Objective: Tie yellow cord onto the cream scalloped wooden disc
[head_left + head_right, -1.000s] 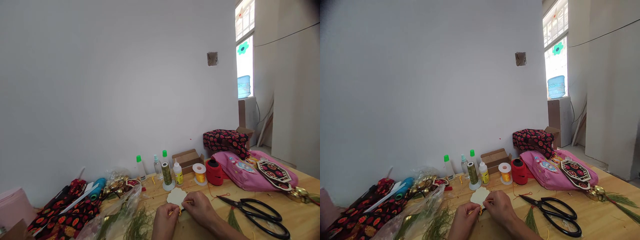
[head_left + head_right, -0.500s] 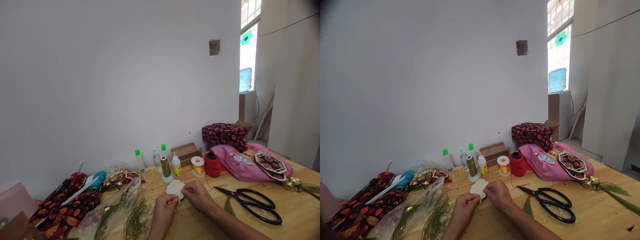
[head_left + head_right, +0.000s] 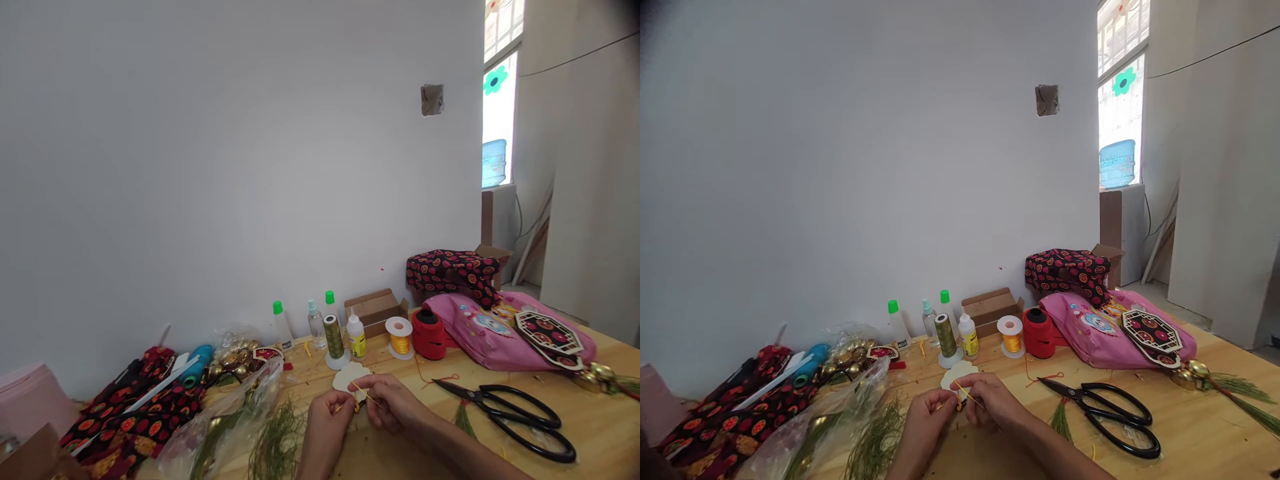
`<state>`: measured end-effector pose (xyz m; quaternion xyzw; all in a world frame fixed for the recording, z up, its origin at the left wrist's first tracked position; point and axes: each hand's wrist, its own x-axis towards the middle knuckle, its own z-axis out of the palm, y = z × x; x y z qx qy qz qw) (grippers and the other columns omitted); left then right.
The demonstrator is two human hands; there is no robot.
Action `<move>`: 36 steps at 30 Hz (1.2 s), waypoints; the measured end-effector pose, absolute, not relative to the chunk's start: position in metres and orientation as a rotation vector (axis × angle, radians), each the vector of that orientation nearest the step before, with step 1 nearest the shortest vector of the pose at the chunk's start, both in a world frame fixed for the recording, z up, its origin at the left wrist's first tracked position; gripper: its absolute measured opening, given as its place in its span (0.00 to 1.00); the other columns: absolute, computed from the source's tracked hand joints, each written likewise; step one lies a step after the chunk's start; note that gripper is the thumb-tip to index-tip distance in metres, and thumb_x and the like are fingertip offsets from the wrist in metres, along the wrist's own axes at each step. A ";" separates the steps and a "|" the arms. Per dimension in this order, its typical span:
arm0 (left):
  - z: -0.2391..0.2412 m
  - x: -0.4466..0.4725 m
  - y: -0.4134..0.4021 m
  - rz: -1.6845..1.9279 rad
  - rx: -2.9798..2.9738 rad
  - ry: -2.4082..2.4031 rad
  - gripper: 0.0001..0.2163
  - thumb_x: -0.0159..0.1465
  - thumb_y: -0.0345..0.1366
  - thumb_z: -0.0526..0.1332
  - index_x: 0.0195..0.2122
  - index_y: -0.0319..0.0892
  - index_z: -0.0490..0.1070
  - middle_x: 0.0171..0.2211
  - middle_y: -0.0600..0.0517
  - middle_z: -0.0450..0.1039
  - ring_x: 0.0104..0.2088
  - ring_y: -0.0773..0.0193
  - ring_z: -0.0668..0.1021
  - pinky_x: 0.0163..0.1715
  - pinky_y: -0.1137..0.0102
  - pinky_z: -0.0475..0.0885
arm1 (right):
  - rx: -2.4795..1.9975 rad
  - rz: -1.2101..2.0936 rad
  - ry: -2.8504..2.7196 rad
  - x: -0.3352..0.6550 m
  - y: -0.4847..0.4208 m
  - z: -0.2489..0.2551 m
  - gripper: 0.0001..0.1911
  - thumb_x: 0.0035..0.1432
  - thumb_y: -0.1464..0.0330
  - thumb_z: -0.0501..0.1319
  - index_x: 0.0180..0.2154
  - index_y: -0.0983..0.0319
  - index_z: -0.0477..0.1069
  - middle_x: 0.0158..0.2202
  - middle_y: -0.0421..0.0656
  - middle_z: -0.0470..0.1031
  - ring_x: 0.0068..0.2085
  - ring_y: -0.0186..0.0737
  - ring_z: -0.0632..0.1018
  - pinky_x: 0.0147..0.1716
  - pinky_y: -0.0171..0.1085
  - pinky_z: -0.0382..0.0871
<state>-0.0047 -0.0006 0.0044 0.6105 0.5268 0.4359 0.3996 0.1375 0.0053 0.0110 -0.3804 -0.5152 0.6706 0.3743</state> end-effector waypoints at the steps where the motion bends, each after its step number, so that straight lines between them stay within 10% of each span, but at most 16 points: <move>1: 0.005 -0.004 -0.001 1.102 1.536 1.330 0.10 0.48 0.38 0.58 0.22 0.35 0.72 0.20 0.51 0.73 0.23 0.64 0.71 0.24 0.74 0.63 | -0.966 1.667 -1.364 0.136 0.005 0.009 0.21 0.44 0.68 0.45 0.41 0.67 0.63 0.10 0.33 0.61 0.08 0.24 0.53 0.09 0.26 0.40; 12: 0.008 -0.002 -0.005 1.043 1.548 1.229 0.09 0.49 0.36 0.58 0.23 0.34 0.73 0.20 0.51 0.73 0.24 0.65 0.71 0.24 0.74 0.63 | -1.177 0.925 -1.932 0.136 -0.002 -0.002 0.17 0.48 0.70 0.50 0.42 0.62 0.65 0.11 0.34 0.64 0.14 0.29 0.65 0.19 0.27 0.58; 36: 0.005 -0.003 0.002 1.191 1.376 1.135 0.12 0.45 0.42 0.61 0.21 0.36 0.69 0.17 0.54 0.68 0.14 0.73 0.63 0.14 0.78 0.58 | -1.148 0.486 -2.031 0.143 -0.003 0.016 0.07 0.47 0.67 0.56 0.25 0.60 0.72 0.23 0.40 0.71 0.25 0.31 0.69 0.24 0.28 0.57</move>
